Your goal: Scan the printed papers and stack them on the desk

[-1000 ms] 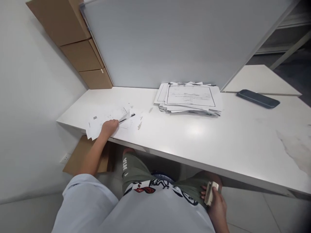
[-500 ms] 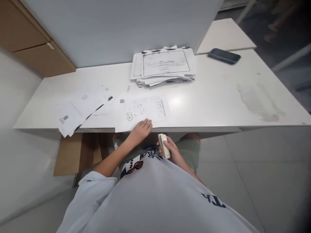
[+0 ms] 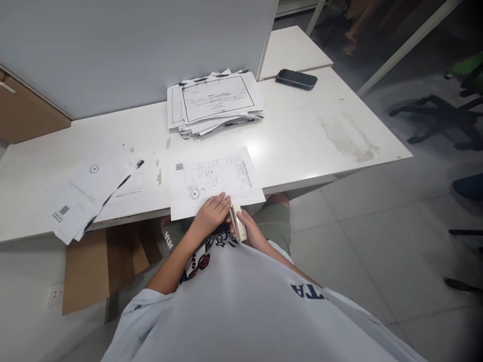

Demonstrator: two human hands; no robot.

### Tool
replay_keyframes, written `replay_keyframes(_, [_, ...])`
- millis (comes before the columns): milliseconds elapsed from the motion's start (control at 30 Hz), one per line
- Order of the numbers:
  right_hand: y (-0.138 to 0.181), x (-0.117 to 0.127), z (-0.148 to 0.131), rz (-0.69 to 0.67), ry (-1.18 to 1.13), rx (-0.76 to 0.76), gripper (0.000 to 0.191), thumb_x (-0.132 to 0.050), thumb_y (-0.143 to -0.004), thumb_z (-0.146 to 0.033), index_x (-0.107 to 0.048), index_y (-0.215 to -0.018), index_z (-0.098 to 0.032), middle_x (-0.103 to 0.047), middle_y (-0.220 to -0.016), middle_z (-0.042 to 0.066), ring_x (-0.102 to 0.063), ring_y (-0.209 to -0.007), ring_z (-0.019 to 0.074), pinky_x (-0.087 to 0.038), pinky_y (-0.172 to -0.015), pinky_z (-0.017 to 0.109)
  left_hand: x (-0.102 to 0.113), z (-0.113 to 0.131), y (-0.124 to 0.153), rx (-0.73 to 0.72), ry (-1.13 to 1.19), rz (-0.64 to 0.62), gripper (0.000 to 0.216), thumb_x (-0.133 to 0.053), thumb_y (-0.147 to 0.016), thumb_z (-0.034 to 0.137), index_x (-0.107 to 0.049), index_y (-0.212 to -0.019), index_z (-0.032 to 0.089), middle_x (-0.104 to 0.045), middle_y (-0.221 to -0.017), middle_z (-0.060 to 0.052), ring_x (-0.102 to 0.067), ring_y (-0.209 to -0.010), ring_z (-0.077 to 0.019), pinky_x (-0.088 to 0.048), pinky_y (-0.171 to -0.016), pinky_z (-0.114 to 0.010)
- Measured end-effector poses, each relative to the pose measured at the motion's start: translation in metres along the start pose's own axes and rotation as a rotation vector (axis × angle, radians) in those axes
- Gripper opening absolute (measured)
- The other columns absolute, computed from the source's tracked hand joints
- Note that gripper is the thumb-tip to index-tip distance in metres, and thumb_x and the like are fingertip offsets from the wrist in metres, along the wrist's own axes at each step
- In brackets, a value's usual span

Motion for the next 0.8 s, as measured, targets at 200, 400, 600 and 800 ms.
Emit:
replay_keyframes(200, [-0.005, 0.001, 0.005, -0.008, -0.058, -0.062, 0.045, -0.075, -0.067, -0.059, -0.055, -0.083, -0.021, -0.067, -0.069, -0.001, -0.053, -0.042, 0.0109, -0.041, -0.035, 0.022, -0.005, 0.000, 0.007, -0.004, -0.005, 0.019, 0.034, -0.046, -0.095, 0.009, -0.059, -0.127, 0.012, -0.060, -0.134, -0.012, -0.047, -0.134, -0.0266, -0.046, -0.108, -0.043])
replay_keyframes(400, [-0.015, 0.009, 0.008, 0.000, -0.116, -0.106, 0.044, -0.067, -0.072, -0.061, -0.059, -0.082, -0.019, -0.059, -0.053, 0.000, -0.053, -0.041, 0.0140, -0.039, -0.037, 0.024, -0.005, 0.008, 0.010, -0.045, 0.032, 0.070, 0.037, -0.046, -0.096, 0.010, -0.055, -0.132, 0.012, -0.060, -0.134, -0.012, -0.045, -0.135, -0.0249, -0.042, -0.113, -0.043])
replay_keyframes(600, [-0.013, 0.013, 0.002, 0.033, -0.087, -0.039, 0.041, -0.069, -0.073, -0.058, -0.060, -0.079, -0.019, -0.057, -0.049, -0.001, -0.049, -0.039, 0.0134, -0.037, -0.038, 0.025, 0.000, 0.009, 0.010, -0.148, 0.055, 0.099, 0.035, -0.045, -0.097, 0.012, -0.054, -0.131, 0.012, -0.060, -0.133, -0.010, -0.046, -0.134, -0.0229, -0.044, -0.112, -0.040])
replay_keyframes(800, [-0.013, 0.010, -0.005, 0.019, -0.057, -0.010, 0.043, -0.070, -0.070, -0.061, -0.060, -0.075, -0.019, -0.058, -0.048, 0.000, -0.049, -0.038, 0.0131, -0.035, -0.038, 0.024, 0.000, 0.007, 0.010, -0.110, 0.029, 0.089, 0.037, -0.046, -0.097, 0.011, -0.053, -0.133, 0.013, -0.058, -0.136, -0.010, -0.041, -0.137, -0.0242, -0.042, -0.113, -0.042])
Point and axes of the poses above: each hand's wrist, its own y-axis away from the middle knuckle, its own x-axis out of the back of the hand, z = x × y, the point moved 1 cm from there along -y, towards the middle knuckle
